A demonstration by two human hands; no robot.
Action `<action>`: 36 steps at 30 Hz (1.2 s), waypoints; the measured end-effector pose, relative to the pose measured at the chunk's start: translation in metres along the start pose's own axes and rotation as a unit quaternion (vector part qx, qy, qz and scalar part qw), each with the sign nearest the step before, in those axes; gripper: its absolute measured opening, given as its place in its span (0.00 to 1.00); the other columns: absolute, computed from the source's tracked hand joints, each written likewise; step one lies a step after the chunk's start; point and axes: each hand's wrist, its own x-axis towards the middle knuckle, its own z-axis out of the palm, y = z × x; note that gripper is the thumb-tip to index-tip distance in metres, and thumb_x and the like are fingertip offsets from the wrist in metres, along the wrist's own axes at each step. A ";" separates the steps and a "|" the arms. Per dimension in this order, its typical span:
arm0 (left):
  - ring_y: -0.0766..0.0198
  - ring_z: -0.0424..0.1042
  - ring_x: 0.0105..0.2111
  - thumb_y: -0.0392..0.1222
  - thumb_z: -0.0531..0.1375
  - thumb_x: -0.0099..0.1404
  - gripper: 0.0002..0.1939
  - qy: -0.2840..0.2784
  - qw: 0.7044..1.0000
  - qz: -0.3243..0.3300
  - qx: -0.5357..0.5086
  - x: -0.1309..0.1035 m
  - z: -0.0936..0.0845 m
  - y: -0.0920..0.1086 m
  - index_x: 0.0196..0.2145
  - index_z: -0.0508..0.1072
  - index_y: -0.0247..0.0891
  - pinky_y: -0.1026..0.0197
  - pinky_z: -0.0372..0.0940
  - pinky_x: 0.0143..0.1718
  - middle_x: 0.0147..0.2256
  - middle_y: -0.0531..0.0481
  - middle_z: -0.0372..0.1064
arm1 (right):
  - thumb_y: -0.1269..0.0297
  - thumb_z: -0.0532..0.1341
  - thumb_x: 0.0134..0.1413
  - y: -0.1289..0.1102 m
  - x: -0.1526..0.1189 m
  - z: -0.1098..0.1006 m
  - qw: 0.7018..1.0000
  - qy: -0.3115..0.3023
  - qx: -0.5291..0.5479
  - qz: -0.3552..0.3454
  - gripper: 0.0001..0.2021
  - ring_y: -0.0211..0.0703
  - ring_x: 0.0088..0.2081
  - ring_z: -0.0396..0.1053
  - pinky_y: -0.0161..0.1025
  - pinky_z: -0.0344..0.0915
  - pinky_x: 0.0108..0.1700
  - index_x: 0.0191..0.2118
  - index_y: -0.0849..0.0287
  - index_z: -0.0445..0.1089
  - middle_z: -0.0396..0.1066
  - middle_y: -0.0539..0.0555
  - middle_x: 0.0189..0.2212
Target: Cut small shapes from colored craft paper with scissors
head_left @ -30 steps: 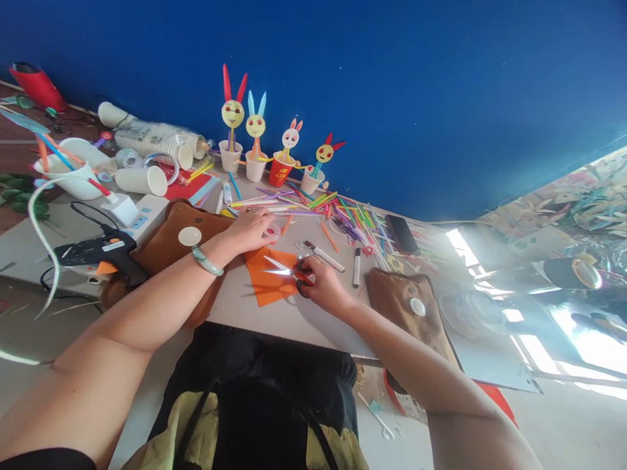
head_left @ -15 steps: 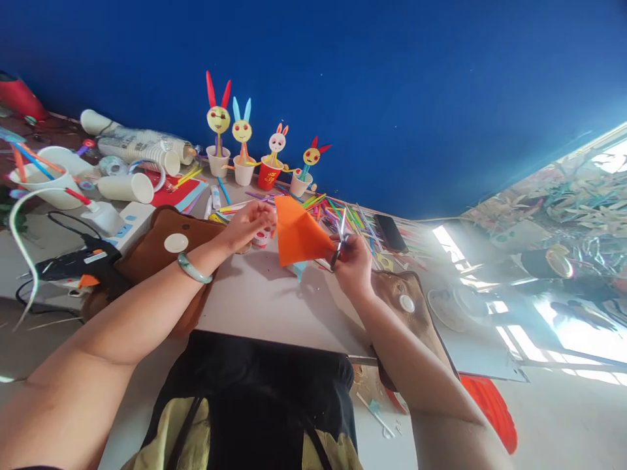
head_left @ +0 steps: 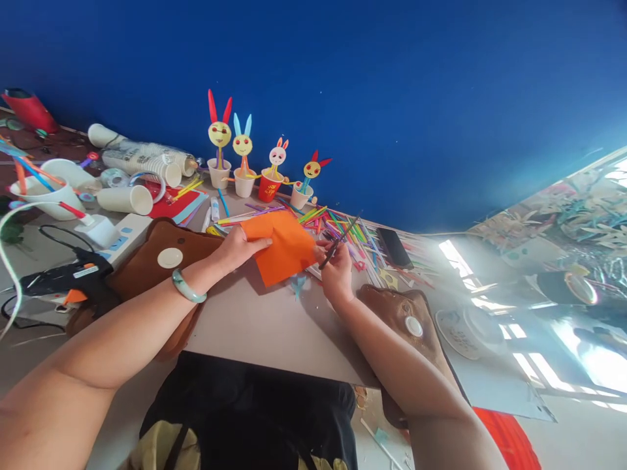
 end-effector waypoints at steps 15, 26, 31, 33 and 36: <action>0.68 0.59 0.23 0.52 0.62 0.60 0.17 -0.053 0.989 -0.032 0.138 -0.005 -0.002 0.011 0.24 0.71 0.36 0.64 0.55 0.25 0.22 0.54 0.64 | 0.61 0.74 0.37 0.002 0.005 -0.020 0.999 -0.033 0.019 -0.033 0.21 0.38 0.33 0.67 0.36 0.64 0.33 0.29 0.55 0.59 0.69 0.49 0.33; 0.66 0.68 0.22 0.47 0.63 0.57 0.11 -0.090 0.989 -0.029 0.116 -0.002 -0.006 0.007 0.26 0.71 0.36 0.65 0.61 0.22 0.21 0.53 0.68 | 0.61 0.75 0.36 -0.001 0.009 -0.023 0.997 0.025 0.021 -0.066 0.22 0.37 0.31 0.68 0.38 0.66 0.34 0.28 0.56 0.59 0.71 0.49 0.33; 0.65 0.70 0.20 0.48 0.65 0.53 0.14 0.057 0.995 -0.081 -0.033 0.004 -0.005 0.009 0.33 0.72 0.36 0.63 0.62 0.21 0.25 0.51 0.73 | 0.63 0.72 0.41 0.000 0.012 -0.023 0.995 0.066 0.034 -0.068 0.18 0.37 0.30 0.69 0.40 0.68 0.35 0.29 0.55 0.60 0.70 0.48 0.32; 0.66 0.69 0.19 0.47 0.65 0.52 0.14 0.103 0.988 -0.083 -0.074 0.007 -0.006 0.008 0.34 0.72 0.36 0.64 0.59 0.20 0.26 0.51 0.73 | 0.62 0.71 0.43 -0.001 0.010 -0.022 0.996 0.059 0.035 -0.059 0.17 0.38 0.30 0.69 0.41 0.68 0.36 0.30 0.55 0.60 0.70 0.48 0.32; 0.67 0.69 0.20 0.42 0.62 0.51 0.10 0.140 0.978 -0.102 -0.118 0.010 -0.005 0.009 0.33 0.70 0.37 0.64 0.58 0.21 0.27 0.52 0.72 | 0.60 0.69 0.47 -0.002 0.002 -0.018 0.998 0.027 0.002 -0.063 0.14 0.40 0.34 0.70 0.41 0.68 0.39 0.30 0.55 0.61 0.71 0.50 0.33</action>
